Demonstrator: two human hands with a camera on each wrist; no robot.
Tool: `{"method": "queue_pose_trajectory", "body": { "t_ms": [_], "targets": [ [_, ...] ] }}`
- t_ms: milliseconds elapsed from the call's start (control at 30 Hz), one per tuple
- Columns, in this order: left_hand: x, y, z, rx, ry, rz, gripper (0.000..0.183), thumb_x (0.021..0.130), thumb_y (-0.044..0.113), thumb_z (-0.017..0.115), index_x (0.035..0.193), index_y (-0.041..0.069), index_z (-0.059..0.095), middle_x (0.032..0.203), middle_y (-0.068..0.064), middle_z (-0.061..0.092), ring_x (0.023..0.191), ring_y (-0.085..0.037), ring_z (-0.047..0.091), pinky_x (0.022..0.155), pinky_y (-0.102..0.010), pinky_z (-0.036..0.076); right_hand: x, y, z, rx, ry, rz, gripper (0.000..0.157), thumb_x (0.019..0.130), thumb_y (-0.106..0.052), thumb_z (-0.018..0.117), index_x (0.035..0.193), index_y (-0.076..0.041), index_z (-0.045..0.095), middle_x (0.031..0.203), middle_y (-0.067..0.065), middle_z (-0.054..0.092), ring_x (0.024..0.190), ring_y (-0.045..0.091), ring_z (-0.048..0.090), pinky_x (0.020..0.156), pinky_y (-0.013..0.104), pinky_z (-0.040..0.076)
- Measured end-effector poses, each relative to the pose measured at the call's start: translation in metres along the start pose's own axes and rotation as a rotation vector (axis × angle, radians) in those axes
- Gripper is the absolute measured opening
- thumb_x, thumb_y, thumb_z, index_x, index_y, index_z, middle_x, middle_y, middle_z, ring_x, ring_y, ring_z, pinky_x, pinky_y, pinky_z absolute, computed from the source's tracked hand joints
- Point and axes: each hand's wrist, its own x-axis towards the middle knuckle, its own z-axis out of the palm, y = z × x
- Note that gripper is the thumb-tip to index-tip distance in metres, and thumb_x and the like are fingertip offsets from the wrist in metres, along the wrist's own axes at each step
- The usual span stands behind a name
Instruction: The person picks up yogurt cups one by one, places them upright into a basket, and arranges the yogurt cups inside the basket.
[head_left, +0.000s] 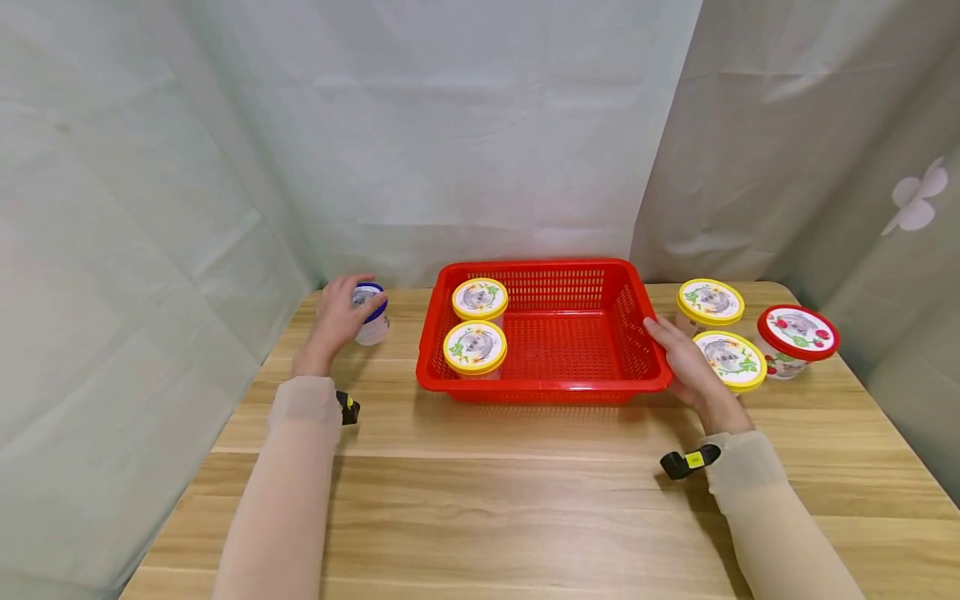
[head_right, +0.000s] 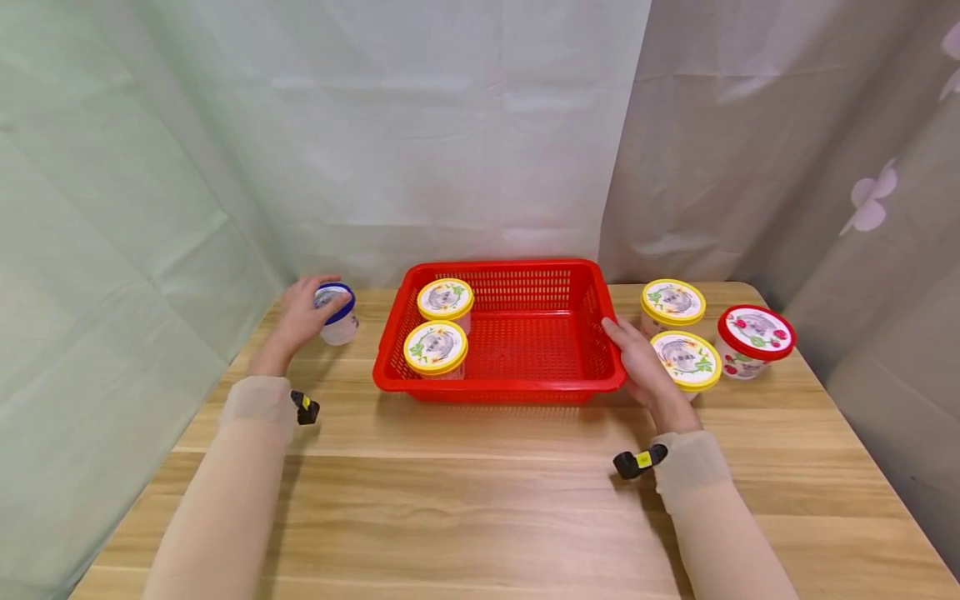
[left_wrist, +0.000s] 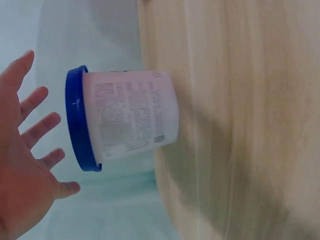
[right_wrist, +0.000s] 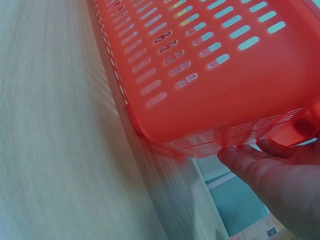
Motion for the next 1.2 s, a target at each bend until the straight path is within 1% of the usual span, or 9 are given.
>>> {"method": "queue_pose_trajectory", "body": {
  "t_ms": [133,367,467,633,733,800,933,1033,1200],
  "targets": [
    [0.0,-0.005,0.003,0.066,0.017,0.024,0.057,0.103,0.036,0.065,0.148,0.003,0.05,0.155,-0.026,0.042,0.147,-0.049,0.028,0.12,-0.067,0.015,0.0,0.001,0.0,0.016,-0.002,-0.002,0.071,0.111,-0.045,0.043,0.167,-0.013,0.014,0.133,0.008,0.054,0.107,0.016,0.065,0.089,0.032,0.061],
    [-0.001,-0.012,0.007,0.076,-0.003,0.013,0.06,0.103,0.038,0.065,0.15,0.005,0.048,0.159,-0.027,0.036,0.15,-0.053,0.019,0.12,-0.07,0.008,0.0,0.0,0.0,0.017,0.0,-0.004,0.072,0.11,-0.046,0.045,0.166,-0.013,0.015,0.131,0.006,0.055,0.107,0.015,0.065,0.088,0.03,0.061],
    [-0.003,-0.014,0.008,0.076,-0.019,-0.016,0.063,0.103,0.042,0.065,0.153,0.008,0.046,0.163,-0.026,0.031,0.151,-0.057,0.012,0.119,-0.073,0.004,0.0,0.0,0.001,0.008,-0.002,-0.002,0.073,0.11,-0.047,0.045,0.167,-0.013,0.015,0.133,0.006,0.055,0.108,0.016,0.064,0.089,0.031,0.06],
    [-0.006,-0.019,0.012,0.053,-0.036,-0.068,0.07,0.1,0.049,0.067,0.154,0.01,0.045,0.167,-0.023,0.027,0.151,-0.059,0.007,0.117,-0.076,0.005,0.001,0.001,0.001,0.017,-0.007,-0.006,0.073,0.11,-0.046,0.045,0.166,-0.012,0.015,0.132,0.006,0.055,0.108,0.016,0.064,0.09,0.031,0.06],
    [-0.007,-0.022,0.015,0.026,-0.03,-0.083,0.07,0.099,0.046,0.069,0.154,0.01,0.045,0.166,-0.023,0.027,0.15,-0.061,0.008,0.117,-0.076,0.006,0.001,0.001,0.0,0.021,-0.009,-0.011,0.072,0.11,-0.046,0.045,0.166,-0.011,0.015,0.131,0.005,0.056,0.108,0.016,0.064,0.089,0.031,0.06],
    [-0.007,-0.024,0.017,-0.001,-0.027,-0.093,0.068,0.1,0.043,0.069,0.154,0.01,0.044,0.167,-0.024,0.026,0.149,-0.061,0.011,0.116,-0.076,0.009,0.001,0.001,0.0,0.021,-0.012,-0.016,0.072,0.11,-0.046,0.045,0.165,-0.011,0.016,0.129,0.003,0.057,0.108,0.015,0.064,0.089,0.031,0.06],
    [-0.008,-0.028,0.019,-0.061,-0.039,-0.109,0.068,0.102,0.041,0.068,0.157,0.01,0.042,0.169,-0.024,0.021,0.15,-0.057,0.018,0.117,-0.073,0.018,0.001,0.001,0.0,0.028,-0.021,-0.025,0.071,0.11,-0.045,0.045,0.165,-0.009,0.016,0.126,0.001,0.06,0.107,0.015,0.065,0.089,0.031,0.06],
    [-0.009,-0.029,0.021,-0.117,-0.044,-0.124,0.069,0.102,0.04,0.067,0.158,0.011,0.041,0.171,-0.021,0.017,0.152,-0.051,0.019,0.119,-0.071,0.02,0.001,0.001,0.001,0.028,-0.021,-0.026,0.071,0.111,-0.044,0.045,0.165,-0.009,0.015,0.125,0.001,0.06,0.106,0.014,0.066,0.089,0.031,0.061],
    [-0.009,-0.032,0.023,-0.183,-0.007,-0.117,0.066,0.101,0.035,0.07,0.156,0.009,0.045,0.169,-0.021,0.022,0.152,-0.048,0.021,0.12,-0.069,0.022,0.001,0.0,0.0,0.032,-0.009,-0.013,0.072,0.111,-0.044,0.044,0.166,-0.011,0.012,0.126,0.001,0.059,0.107,0.013,0.065,0.089,0.031,0.06]
  ]
}}
